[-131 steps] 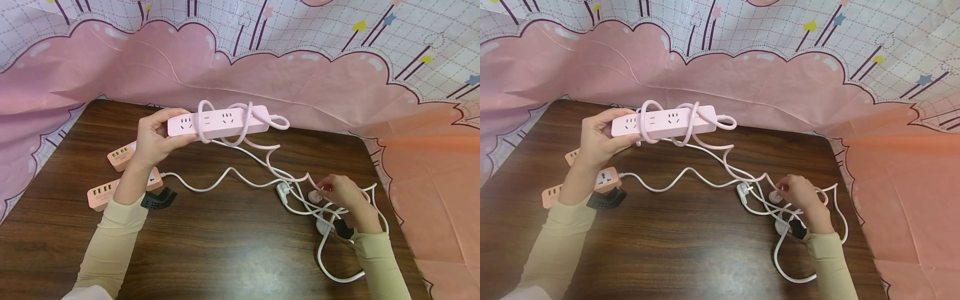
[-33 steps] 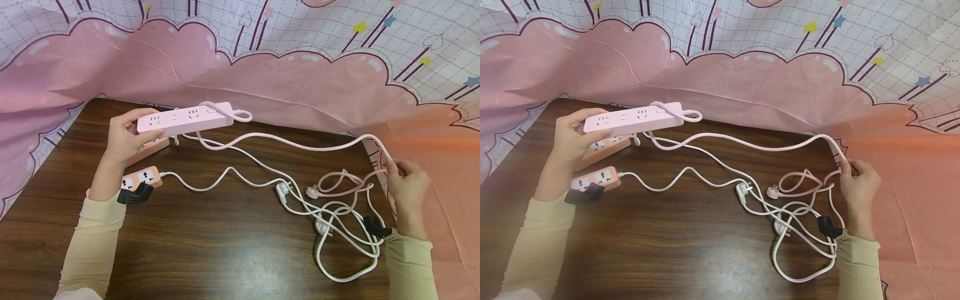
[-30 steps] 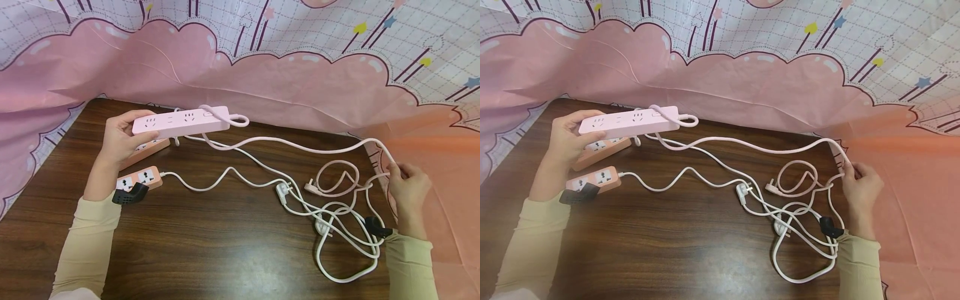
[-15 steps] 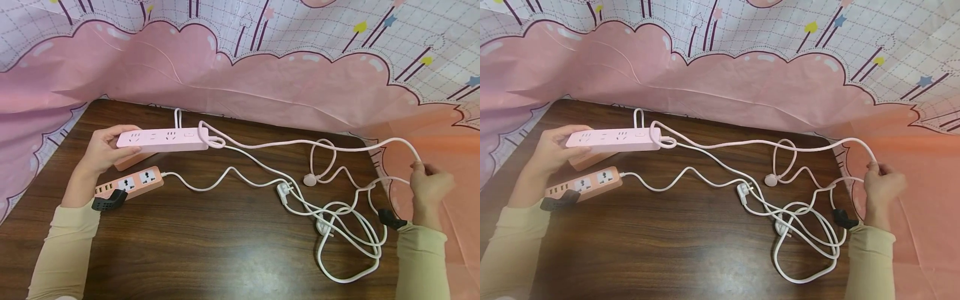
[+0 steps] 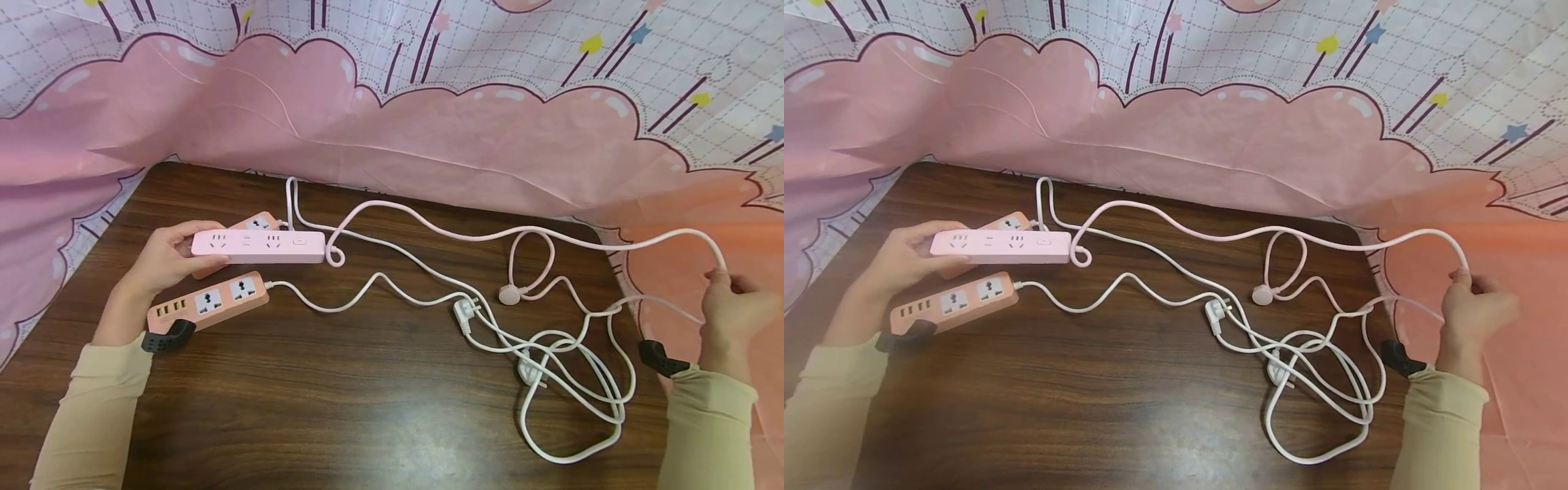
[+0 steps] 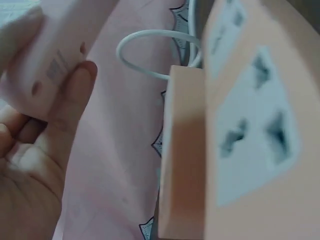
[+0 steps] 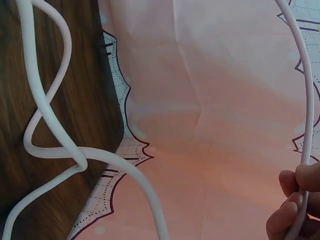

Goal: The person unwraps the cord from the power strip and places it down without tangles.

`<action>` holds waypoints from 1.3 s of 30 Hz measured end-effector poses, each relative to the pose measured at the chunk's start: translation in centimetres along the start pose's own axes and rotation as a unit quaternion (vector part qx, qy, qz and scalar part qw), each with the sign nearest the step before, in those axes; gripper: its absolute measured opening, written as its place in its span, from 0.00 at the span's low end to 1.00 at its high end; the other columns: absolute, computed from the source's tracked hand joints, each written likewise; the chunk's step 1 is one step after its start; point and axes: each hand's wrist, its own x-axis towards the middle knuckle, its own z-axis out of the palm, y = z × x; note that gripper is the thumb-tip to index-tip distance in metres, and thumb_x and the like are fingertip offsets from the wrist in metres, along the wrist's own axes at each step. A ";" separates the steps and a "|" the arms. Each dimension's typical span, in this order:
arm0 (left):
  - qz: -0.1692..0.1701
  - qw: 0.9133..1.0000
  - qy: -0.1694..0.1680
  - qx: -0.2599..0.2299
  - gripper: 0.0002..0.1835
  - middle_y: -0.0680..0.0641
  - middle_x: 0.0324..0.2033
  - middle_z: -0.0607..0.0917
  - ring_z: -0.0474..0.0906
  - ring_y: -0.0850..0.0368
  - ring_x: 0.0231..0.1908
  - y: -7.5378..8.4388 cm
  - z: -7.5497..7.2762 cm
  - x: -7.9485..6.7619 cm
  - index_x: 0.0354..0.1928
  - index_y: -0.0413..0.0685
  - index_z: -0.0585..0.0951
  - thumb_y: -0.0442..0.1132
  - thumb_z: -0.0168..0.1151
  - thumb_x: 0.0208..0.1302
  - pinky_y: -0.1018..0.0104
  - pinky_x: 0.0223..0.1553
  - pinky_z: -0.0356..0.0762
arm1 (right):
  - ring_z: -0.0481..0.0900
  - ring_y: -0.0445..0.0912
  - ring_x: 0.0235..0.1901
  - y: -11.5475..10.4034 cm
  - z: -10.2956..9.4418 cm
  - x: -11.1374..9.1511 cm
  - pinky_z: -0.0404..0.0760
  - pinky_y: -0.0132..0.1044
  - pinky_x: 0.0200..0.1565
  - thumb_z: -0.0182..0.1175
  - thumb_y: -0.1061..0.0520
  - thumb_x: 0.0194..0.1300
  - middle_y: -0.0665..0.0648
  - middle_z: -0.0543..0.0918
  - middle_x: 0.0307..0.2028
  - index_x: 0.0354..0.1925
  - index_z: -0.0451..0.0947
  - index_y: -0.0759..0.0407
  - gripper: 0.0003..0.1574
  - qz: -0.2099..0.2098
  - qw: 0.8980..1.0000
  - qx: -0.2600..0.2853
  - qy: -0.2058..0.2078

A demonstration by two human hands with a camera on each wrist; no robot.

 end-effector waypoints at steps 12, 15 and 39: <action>-0.070 0.964 0.015 0.258 0.26 0.34 0.39 0.80 0.71 0.72 0.28 -1.3 -0.1 -0.2 0.52 0.31 0.76 0.33 0.72 0.50 0.81 0.26 0.72 | 0.59 0.37 0.21 0.4 -0.8 0.3 0.55 0.24 0.18 0.53 0.52 0.67 0.47 0.67 0.27 0.24 0.75 0.41 0.14 0.042 0.999 0.022 0.010; -0.053 0.956 0.008 0.289 0.27 0.30 0.43 0.80 0.72 0.72 0.32 -1.3 0.0 -0.3 0.51 0.29 0.76 0.34 0.73 0.49 0.87 0.31 0.69 | 0.59 0.38 0.21 0.4 -0.8 0.1 0.54 0.25 0.18 0.55 0.50 0.66 0.46 0.68 0.27 0.25 0.76 0.42 0.12 0.050 0.998 0.025 0.001; -0.111 0.896 -0.119 0.413 0.31 0.31 0.44 0.79 0.72 0.45 0.38 -1.5 -0.3 0.8 0.55 0.28 0.73 0.41 0.69 0.54 0.52 0.41 0.69 | 0.65 0.23 0.19 -0.2 2.7 -3.5 0.65 0.30 0.22 0.62 0.54 0.61 0.26 0.71 0.16 0.36 0.81 0.69 0.16 -0.302 0.891 -0.223 -0.254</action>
